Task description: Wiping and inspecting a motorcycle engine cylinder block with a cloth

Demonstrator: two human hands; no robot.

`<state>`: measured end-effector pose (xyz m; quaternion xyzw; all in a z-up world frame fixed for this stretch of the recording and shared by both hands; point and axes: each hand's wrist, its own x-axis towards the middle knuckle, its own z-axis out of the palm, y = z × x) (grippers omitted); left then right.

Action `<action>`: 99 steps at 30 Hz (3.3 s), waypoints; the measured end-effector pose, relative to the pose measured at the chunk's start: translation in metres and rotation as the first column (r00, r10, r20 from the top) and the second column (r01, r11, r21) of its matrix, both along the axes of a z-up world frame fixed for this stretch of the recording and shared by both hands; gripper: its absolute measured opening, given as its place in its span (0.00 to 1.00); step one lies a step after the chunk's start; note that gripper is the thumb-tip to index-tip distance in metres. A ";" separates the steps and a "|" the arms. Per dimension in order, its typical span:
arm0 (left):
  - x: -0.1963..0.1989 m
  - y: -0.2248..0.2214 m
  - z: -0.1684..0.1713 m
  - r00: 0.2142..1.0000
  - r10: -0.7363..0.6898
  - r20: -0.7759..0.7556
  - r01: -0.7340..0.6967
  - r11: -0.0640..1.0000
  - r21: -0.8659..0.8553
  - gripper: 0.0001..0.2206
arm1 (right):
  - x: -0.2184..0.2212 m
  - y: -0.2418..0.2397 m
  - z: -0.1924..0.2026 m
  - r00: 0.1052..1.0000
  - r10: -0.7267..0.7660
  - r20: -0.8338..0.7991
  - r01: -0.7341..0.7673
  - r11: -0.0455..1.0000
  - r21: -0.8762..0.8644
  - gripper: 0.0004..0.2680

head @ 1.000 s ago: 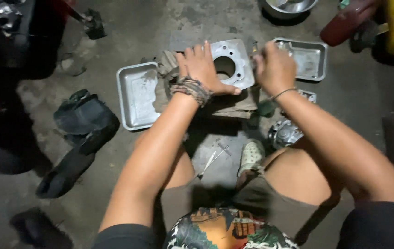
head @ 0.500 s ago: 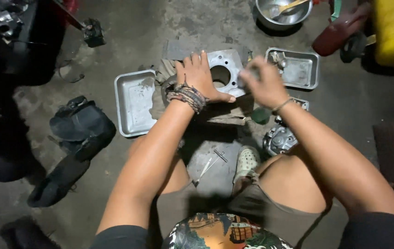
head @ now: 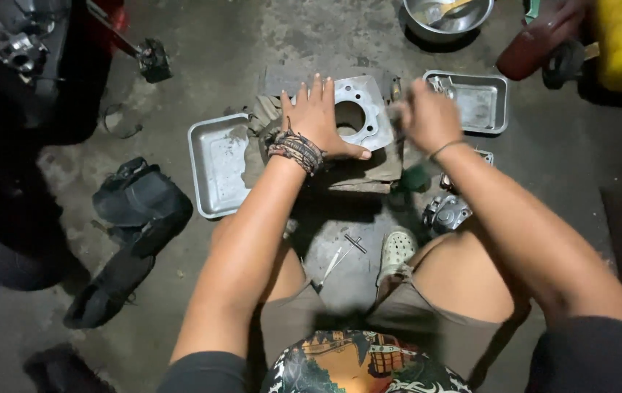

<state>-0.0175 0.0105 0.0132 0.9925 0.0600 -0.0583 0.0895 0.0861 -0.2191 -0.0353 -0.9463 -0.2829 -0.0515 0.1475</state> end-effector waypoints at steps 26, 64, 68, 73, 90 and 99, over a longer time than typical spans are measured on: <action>0.006 0.011 -0.006 0.997 -0.020 -0.081 0.019 1.000 -0.013 0.69 | -0.001 0.018 0.033 0.989 -0.123 -0.086 0.132 0.986 0.101 0.11; -0.005 0.009 0.006 0.993 -0.029 -0.115 0.031 0.999 0.011 0.69 | -0.025 -0.005 0.036 0.995 0.084 0.062 -0.063 0.955 -0.290 0.11; -0.004 0.002 0.011 0.999 0.020 -0.046 -0.018 0.999 0.046 0.66 | -0.024 -0.005 0.035 0.994 -0.076 0.084 0.089 0.981 -0.172 0.11; -0.007 -0.007 0.010 0.996 0.084 -0.043 -0.081 0.994 0.079 0.67 | -0.045 0.028 0.047 0.995 0.061 -0.077 -0.066 0.996 -0.065 0.12; -0.015 -0.004 0.008 0.998 0.058 -0.038 -0.058 0.998 0.006 0.68 | -0.001 -0.016 0.030 0.978 -0.207 0.008 0.206 0.970 -0.126 0.14; -0.014 -0.002 -0.002 0.998 0.050 0.033 -0.052 0.998 0.040 0.66 | -0.024 0.010 0.046 0.993 0.072 0.091 -0.044 0.961 -0.273 0.13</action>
